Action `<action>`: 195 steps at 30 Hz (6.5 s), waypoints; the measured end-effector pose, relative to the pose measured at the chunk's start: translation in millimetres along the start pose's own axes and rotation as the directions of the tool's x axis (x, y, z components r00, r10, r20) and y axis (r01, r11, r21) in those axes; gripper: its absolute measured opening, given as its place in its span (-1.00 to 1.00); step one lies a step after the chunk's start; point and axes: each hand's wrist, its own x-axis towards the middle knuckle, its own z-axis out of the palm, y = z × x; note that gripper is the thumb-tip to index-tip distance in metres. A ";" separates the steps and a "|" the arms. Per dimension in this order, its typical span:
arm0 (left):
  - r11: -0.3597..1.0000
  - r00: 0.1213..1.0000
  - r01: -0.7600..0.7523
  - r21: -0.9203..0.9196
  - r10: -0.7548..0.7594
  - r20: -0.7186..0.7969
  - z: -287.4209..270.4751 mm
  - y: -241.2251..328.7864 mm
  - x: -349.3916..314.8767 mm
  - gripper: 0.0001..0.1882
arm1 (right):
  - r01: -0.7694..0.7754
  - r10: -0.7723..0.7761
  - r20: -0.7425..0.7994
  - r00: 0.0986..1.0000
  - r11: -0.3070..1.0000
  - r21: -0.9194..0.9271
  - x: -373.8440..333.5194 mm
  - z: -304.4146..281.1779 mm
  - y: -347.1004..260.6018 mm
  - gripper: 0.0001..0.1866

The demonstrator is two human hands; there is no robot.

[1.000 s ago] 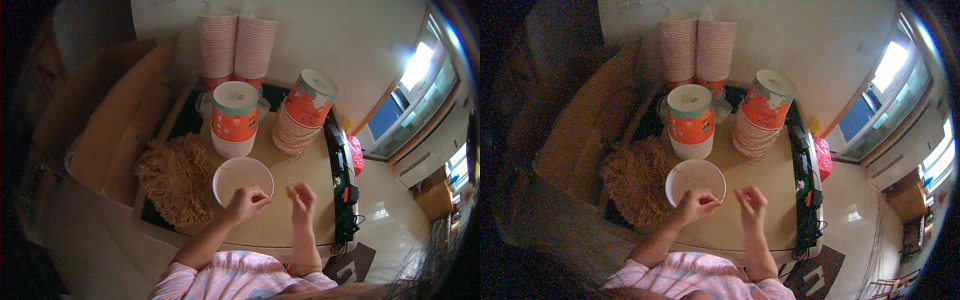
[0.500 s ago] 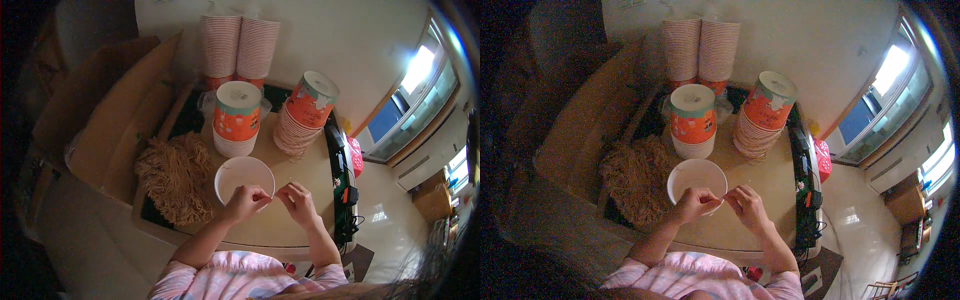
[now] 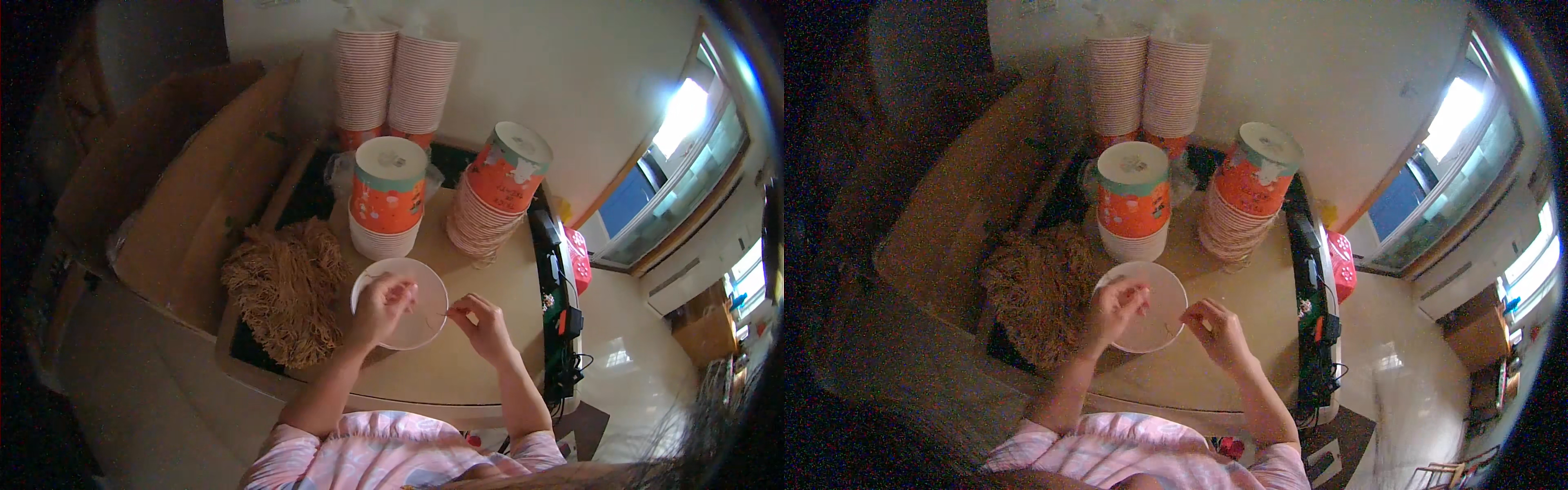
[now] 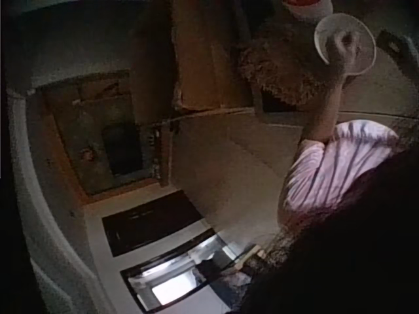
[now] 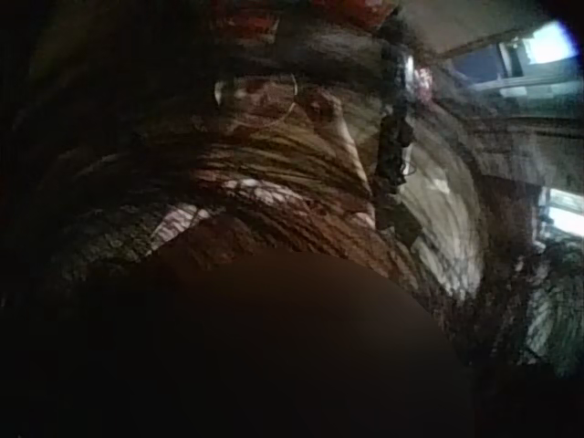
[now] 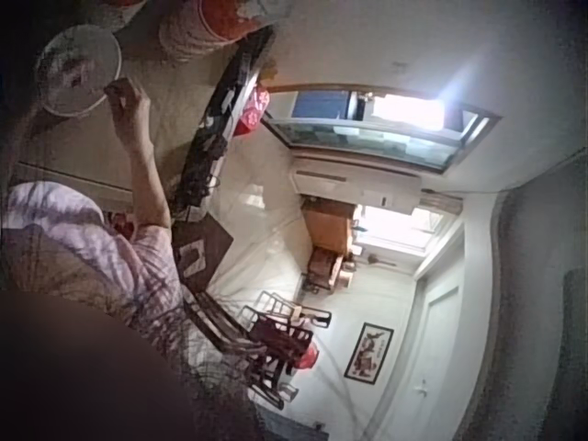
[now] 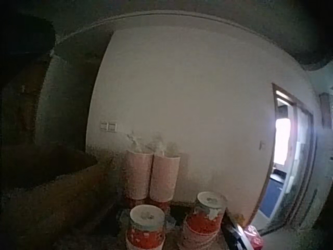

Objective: Threading a thin string through a pre-punched hole in the side of a large paper container to create a handle.

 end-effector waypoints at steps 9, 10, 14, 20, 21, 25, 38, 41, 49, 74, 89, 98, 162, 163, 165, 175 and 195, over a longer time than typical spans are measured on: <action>0.731 0.923 -0.383 0.565 0.282 0.261 11.0 -10.6 -9.3 -0.70 | -0.014 0.013 -0.010 1.000 0.998 -0.062 0.7 13.7 18.1 -0.94; 0.730 0.924 -0.383 0.566 0.304 0.233 16.6 -11.4 -9.8 -0.74 | -0.021 0.020 -0.039 0.999 0.999 -0.035 0.8 13.9 17.4 -0.94; 0.692 0.918 -0.396 0.604 0.305 0.253 23.5 -30.0 -7.3 -0.86 | -0.017 0.017 -0.046 0.999 1.000 0.000 2.0 15.9 14.8 -0.93; 0.908 0.961 -0.265 0.325 0.221 0.167 23.4 -23.2 -3.7 -0.91 | 0.000 0.001 -0.032 1.000 1.000 0.014 -1.1 19.2 24.4 -0.93; 0.907 0.961 -0.264 0.329 0.220 0.166 23.0 -22.4 -3.7 -0.91 | 0.003 -0.002 -0.024 1.000 1.000 0.004 -1.5 18.9 25.4 -0.93; 0.974 0.981 -0.168 0.152 0.151 0.122 21.4 -14.7 -4.8 -0.96 | -0.017 0.018 -0.010 1.000 0.998 0.057 -4.2 19.5 28.9 -0.95; 0.458 0.822 -0.561 0.689 0.210 0.529 13.4 -2.0 -12.3 -0.85 | -0.028 0.028 0.004 1.000 0.993 0.114 -6.0 20.6 27.9 -0.94; 0.476 0.846 -0.524 0.706 0.199 0.494 19.1 -7.4 -12.7 -0.77 | -0.032 0.033 -0.003 0.999 0.996 0.089 -5.9 21.4 26.4 -0.94; 0.994 0.959 0.035 0.103 -0.063 0.277 19.5 -14.6 -8.8 -0.84 | 0.012 0.031 -0.323 0.946 0.991 0.131 -17.8 45.4 18.2 -0.93; 0.963 0.944 0.247 -0.108 -0.214 0.250 10.3 -25.5 -1.8 -0.89 | -0.002 0.080 -0.447 0.891 0.985 0.173 -29.1 69.5 3.8 -0.80; 0.952 0.928 0.302 -0.047 -0.283 0.243 14.9 6.7 -9.3 -0.87 | -0.098 0.232 -0.367 0.901 0.933 0.347 -20.3 63.9 15.4 -0.96; 0.980 0.974 0.174 0.096 -0.186 0.129 9.2 1.5 -9.4 -0.90 | -0.060 0.203 -0.274 0.940 0.889 0.455 -18.2 59.2 -0.8 -0.87; 0.922 0.966 0.120 -0.368 -0.022 0.259 7.1 51.3 -21.8 -0.84 | 0.052 0.044 -0.374 0.927 0.969 0.241 -32.4 44.1 18.5 -0.86; 0.922 0.966 0.118 -0.368 -0.021 0.256 3.8 49.6 -19.6 -0.84 | 0.026 0.068 -0.398 0.915 0.974 0.226 -36.3 47.2 26.7 -0.85; 0.890 0.969 0.139 -0.433 -0.032 0.246 -0.9 48.1 -16.6 -0.84 | 0.010 0.093 -0.410 0.907 0.970 0.243 -42.2 49.1 32.8 -0.85; 0.994 0.916 -0.065 -0.089 0.094 0.391 14.5 61.3 -22.4 -0.94 | 0.040 0.025 -0.300 0.953 0.977 0.209 -29.4 26.6 -5.0 -0.86; 0.968 0.977 0.214 -0.134 -0.213 0.023 -36.1 -78.7 7.5 -0.80 | -0.516 0.447 0.259 0.856 0.721 0.463 -8.5 32.6 83.0 -0.92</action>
